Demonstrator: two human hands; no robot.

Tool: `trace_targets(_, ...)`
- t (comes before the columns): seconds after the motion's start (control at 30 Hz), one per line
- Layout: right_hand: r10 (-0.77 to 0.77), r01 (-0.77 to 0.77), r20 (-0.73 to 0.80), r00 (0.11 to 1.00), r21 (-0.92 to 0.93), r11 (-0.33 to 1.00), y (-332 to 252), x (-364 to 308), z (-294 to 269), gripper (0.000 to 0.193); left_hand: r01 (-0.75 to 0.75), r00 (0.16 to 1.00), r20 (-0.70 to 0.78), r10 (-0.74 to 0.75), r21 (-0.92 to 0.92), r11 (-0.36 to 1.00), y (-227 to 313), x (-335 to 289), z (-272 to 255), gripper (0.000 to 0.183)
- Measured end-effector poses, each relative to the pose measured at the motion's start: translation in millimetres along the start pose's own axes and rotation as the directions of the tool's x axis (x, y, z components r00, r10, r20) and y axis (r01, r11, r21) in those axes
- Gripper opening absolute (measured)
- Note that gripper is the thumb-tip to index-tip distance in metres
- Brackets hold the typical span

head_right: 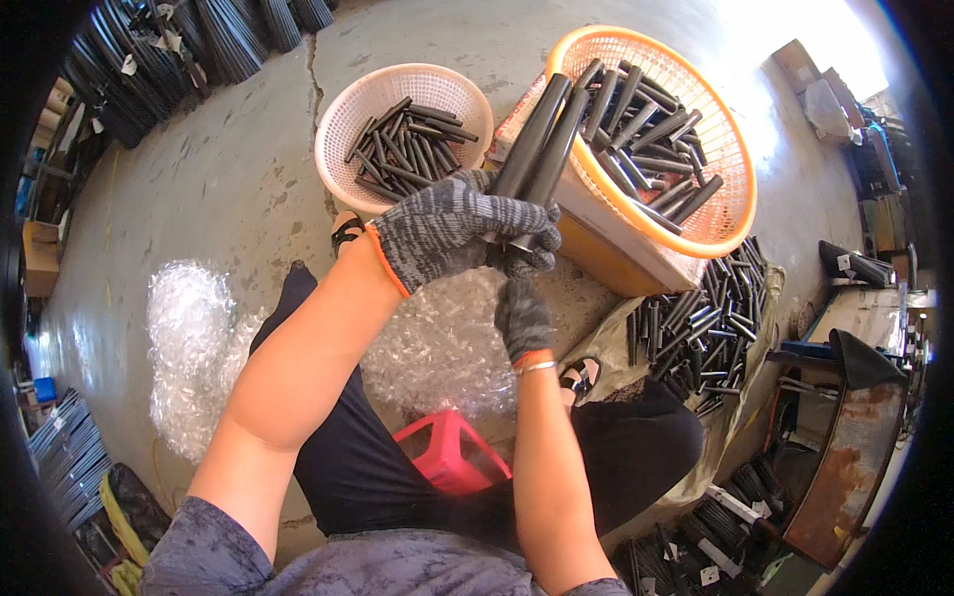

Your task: The person picks up metal pipes from a pile on the floor and places them into an orange basket, handling several at once.

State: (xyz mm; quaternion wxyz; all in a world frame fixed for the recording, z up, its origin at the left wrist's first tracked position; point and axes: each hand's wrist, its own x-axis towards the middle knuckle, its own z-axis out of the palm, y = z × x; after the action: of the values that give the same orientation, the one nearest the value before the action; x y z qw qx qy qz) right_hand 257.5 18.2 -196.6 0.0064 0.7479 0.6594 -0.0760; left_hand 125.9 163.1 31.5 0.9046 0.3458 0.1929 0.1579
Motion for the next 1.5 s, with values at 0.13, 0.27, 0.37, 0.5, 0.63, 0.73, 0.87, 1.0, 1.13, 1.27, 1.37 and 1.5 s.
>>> trace_targets(0.13,0.336,-0.558,0.712,0.616,0.093,0.825,36,-113,131,0.045,-0.043,0.996,0.071,0.045,-0.027,0.999,2,-3,-6,0.027)
trace_targets(0.27,0.088,-0.174,0.799,0.594,0.022,0.985,51,-143,165,0.045,-0.122,0.988,0.094,0.123,-0.023,0.992,11,0,10,0.025)
trace_targets(0.37,0.314,-0.671,0.594,0.74,0.676,0.303,19,-65,82,0.048,-0.116,0.991,0.068,0.116,-0.012,0.993,11,-4,1,0.025)
trace_targets(0.5,0.279,-0.07,0.186,0.942,0.922,-0.381,-11,16,-111,0.038,-0.079,0.996,0.055,0.077,0.037,0.996,-1,3,-2,0.024)
trace_targets(0.63,0.075,0.104,-0.077,0.994,0.86,-0.5,-6,44,-150,0.028,-0.142,0.989,0.064,0.133,0.175,0.974,0,2,6,0.024)
trace_targets(0.73,0.048,0.062,-0.044,0.998,0.857,-0.511,-5,47,-132,0.024,-0.087,0.993,0.083,0.086,0.009,0.996,2,-1,7,0.028)
trace_targets(0.87,0.247,0.099,-0.114,0.962,0.992,0.073,26,22,-53,0.02,0.014,1.0,-0.007,-0.013,0.231,0.973,-2,4,10,0.03)
trace_targets(1.0,0.053,-0.06,0.212,0.976,0.495,-0.867,48,-26,20,0.014,-0.095,0.995,0.088,0.042,0.771,0.629,-26,22,1,0.027)
trace_targets(1.13,0.423,-0.193,0.414,0.806,0.859,-0.474,16,-23,-8,0.016,-0.103,0.985,-0.004,0.171,0.782,0.614,-37,21,-13,0.031)
trace_targets(1.27,0.376,-0.184,0.229,0.898,0.971,-0.152,48,-18,22,0.014,-0.298,0.871,-0.279,0.404,0.353,0.887,-5,13,3,0.017)
trace_targets(1.37,0.132,-0.123,-0.002,0.991,0.362,0.924,30,-29,65,0.017,-0.405,0.797,-0.343,0.496,0.304,0.862,10,9,-19,0.02)
trace_targets(1.5,0.454,-0.675,0.693,0.56,0.065,0.735,82,-132,207,0.036,-0.347,0.825,-0.32,0.466,0.364,0.864,8,29,15,0.024)
